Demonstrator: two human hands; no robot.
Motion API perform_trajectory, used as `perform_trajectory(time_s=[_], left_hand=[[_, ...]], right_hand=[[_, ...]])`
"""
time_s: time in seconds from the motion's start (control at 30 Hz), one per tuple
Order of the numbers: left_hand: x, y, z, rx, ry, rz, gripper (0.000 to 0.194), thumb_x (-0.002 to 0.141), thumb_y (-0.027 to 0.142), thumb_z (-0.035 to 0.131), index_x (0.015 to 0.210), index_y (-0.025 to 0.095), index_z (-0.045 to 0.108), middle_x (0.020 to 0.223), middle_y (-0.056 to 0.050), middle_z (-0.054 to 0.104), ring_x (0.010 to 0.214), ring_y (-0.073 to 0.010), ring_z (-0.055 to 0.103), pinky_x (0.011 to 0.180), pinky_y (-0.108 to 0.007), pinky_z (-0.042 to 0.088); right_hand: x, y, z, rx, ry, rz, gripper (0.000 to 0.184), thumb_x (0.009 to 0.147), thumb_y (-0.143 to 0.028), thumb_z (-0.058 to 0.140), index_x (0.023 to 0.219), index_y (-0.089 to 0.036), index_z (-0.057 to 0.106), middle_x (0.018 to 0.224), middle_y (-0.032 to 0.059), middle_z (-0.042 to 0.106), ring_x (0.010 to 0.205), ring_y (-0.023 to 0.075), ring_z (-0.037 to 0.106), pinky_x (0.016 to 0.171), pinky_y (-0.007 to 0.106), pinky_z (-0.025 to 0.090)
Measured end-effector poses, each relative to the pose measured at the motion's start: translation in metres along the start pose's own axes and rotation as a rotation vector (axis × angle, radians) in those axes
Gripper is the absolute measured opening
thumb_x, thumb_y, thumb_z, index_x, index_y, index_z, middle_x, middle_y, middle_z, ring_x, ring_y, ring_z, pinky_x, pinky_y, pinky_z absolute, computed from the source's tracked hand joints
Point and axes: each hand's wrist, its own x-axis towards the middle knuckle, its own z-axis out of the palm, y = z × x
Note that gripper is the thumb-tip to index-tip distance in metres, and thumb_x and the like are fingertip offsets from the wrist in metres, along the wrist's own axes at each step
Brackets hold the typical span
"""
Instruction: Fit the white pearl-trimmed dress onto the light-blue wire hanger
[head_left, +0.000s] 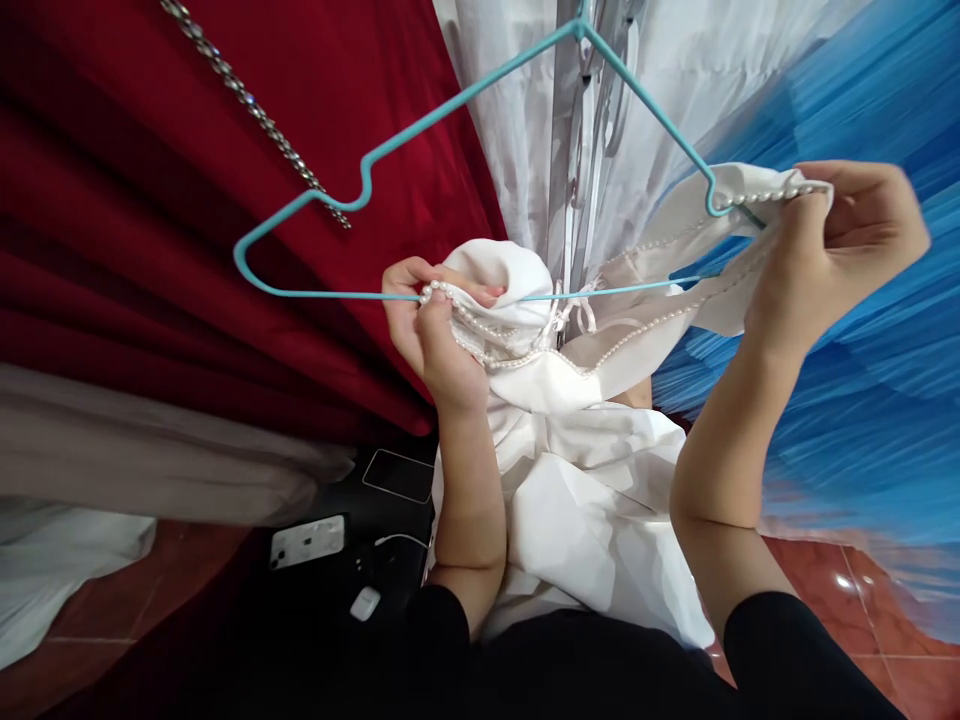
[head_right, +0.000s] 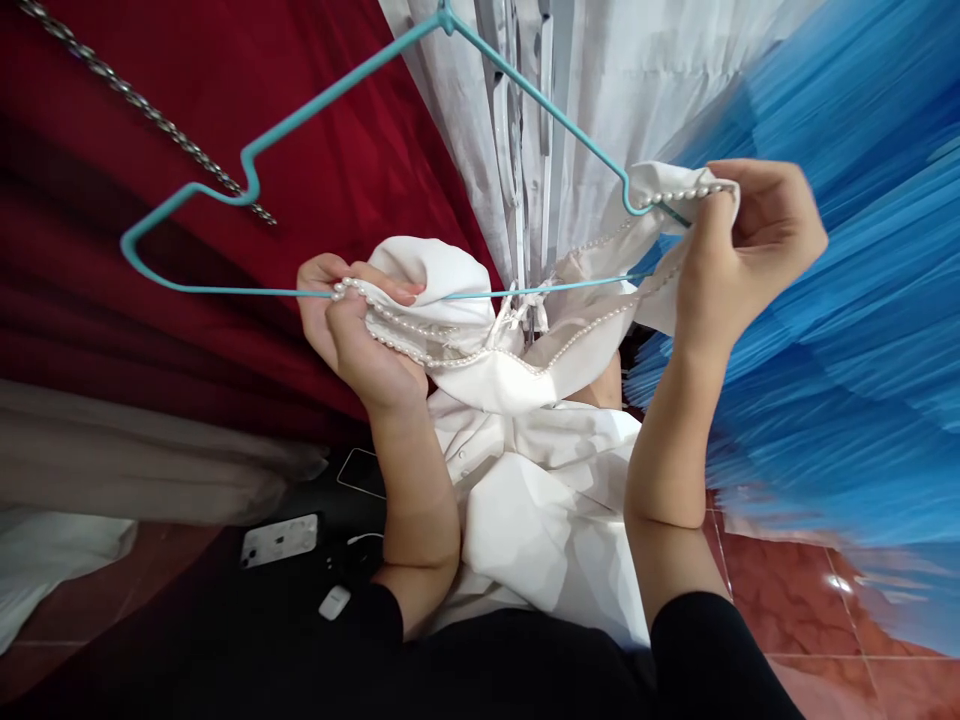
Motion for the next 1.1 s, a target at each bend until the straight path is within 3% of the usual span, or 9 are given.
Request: perform_trajectory(time_s=[0.17, 0.33, 0.47, 0.57, 0.67, 0.77, 0.97, 1.1], left_hand=[[-0.004, -0.004, -0.003, 0.019, -0.022, -0.041, 0.01, 0.088, 0.013, 0.045, 0.092, 0.02, 0.05, 0.061, 0.002, 0.062, 0.061, -0.0158, 0.061, 0.073, -0.031, 0.051], [-0.004, -0.005, -0.004, 0.056, -0.023, -0.045, 0.005, 0.089, 0.019, 0.048, 0.093, 0.022, 0.049, 0.063, 0.003, 0.061, 0.063, -0.0163, 0.062, 0.075, -0.031, 0.051], [-0.006, -0.006, -0.004, 0.037, -0.019, -0.101, 0.004, 0.091, 0.02, 0.049, 0.094, 0.021, 0.049, 0.064, 0.003, 0.06, 0.065, -0.0154, 0.062, 0.079, -0.031, 0.051], [-0.01, -0.009, -0.004, 0.063, -0.02, -0.136, 0.01, 0.092, 0.028, 0.054, 0.095, 0.022, 0.046, 0.066, 0.004, 0.057, 0.067, -0.0158, 0.062, 0.082, -0.033, 0.051], [-0.014, -0.013, -0.004, 0.094, -0.038, -0.132, 0.013, 0.094, 0.033, 0.053, 0.097, 0.023, 0.045, 0.068, 0.003, 0.057, 0.071, -0.016, 0.062, 0.086, -0.035, 0.052], [-0.015, -0.015, -0.004, 0.13, -0.05, -0.109, 0.016, 0.094, 0.036, 0.051, 0.098, 0.023, 0.043, 0.07, 0.003, 0.057, 0.072, -0.0165, 0.062, 0.089, -0.036, 0.052], [-0.018, -0.019, 0.001, 0.128, -0.046, -0.115, 0.019, 0.095, 0.04, 0.051, 0.099, 0.024, 0.042, 0.07, 0.003, 0.056, 0.074, -0.017, 0.063, 0.09, -0.038, 0.054], [-0.021, -0.019, 0.002, 0.039, -0.039, -0.17, 0.011, 0.096, 0.032, 0.053, 0.097, 0.024, 0.046, 0.073, 0.002, 0.059, 0.076, -0.0171, 0.065, 0.09, -0.038, 0.054]], right_hand=[[0.001, 0.012, -0.014, 0.041, 0.156, 0.072, 0.022, 0.077, 0.005, 0.053, 0.077, -0.012, 0.066, 0.073, -0.0043, 0.063, 0.062, 0.0037, 0.061, 0.066, 0.022, 0.049], [-0.025, 0.026, -0.032, -0.054, 0.146, 0.141, 0.003, 0.078, -0.009, 0.069, 0.078, -0.012, 0.068, 0.068, -0.0032, 0.062, 0.06, 0.0047, 0.058, 0.06, 0.021, 0.041], [-0.038, 0.032, -0.048, -0.179, 0.15, 0.269, 0.01, 0.073, -0.018, 0.076, 0.068, -0.014, 0.068, 0.062, -0.0039, 0.06, 0.057, 0.0055, 0.054, 0.059, 0.023, 0.041], [-0.042, 0.026, -0.056, -0.167, 0.007, 0.307, 0.007, 0.073, -0.021, 0.077, 0.072, -0.015, 0.072, 0.065, -0.0012, 0.066, 0.06, 0.0086, 0.06, 0.061, 0.026, 0.046], [-0.044, 0.01, -0.058, -0.184, -0.23, 0.186, 0.008, 0.07, -0.02, 0.083, 0.073, -0.019, 0.076, 0.082, 0.0017, 0.072, 0.082, 0.0147, 0.07, 0.079, 0.034, 0.054], [-0.049, -0.006, -0.052, -0.07, -0.411, 0.128, 0.014, 0.066, -0.019, 0.088, 0.074, -0.025, 0.079, 0.1, 0.0017, 0.075, 0.107, 0.0198, 0.07, 0.094, 0.04, 0.056], [-0.086, -0.016, -0.006, 0.456, -0.557, 0.353, 0.013, 0.071, -0.03, 0.087, 0.081, -0.027, 0.078, 0.138, 0.0003, 0.067, 0.12, 0.0256, 0.07, 0.11, 0.054, 0.055], [-0.115, -0.017, 0.029, 0.756, -0.485, 0.448, 0.024, 0.074, -0.044, 0.084, 0.075, -0.027, 0.068, 0.114, 0.0, 0.069, 0.115, 0.0253, 0.072, 0.109, 0.055, 0.056]])
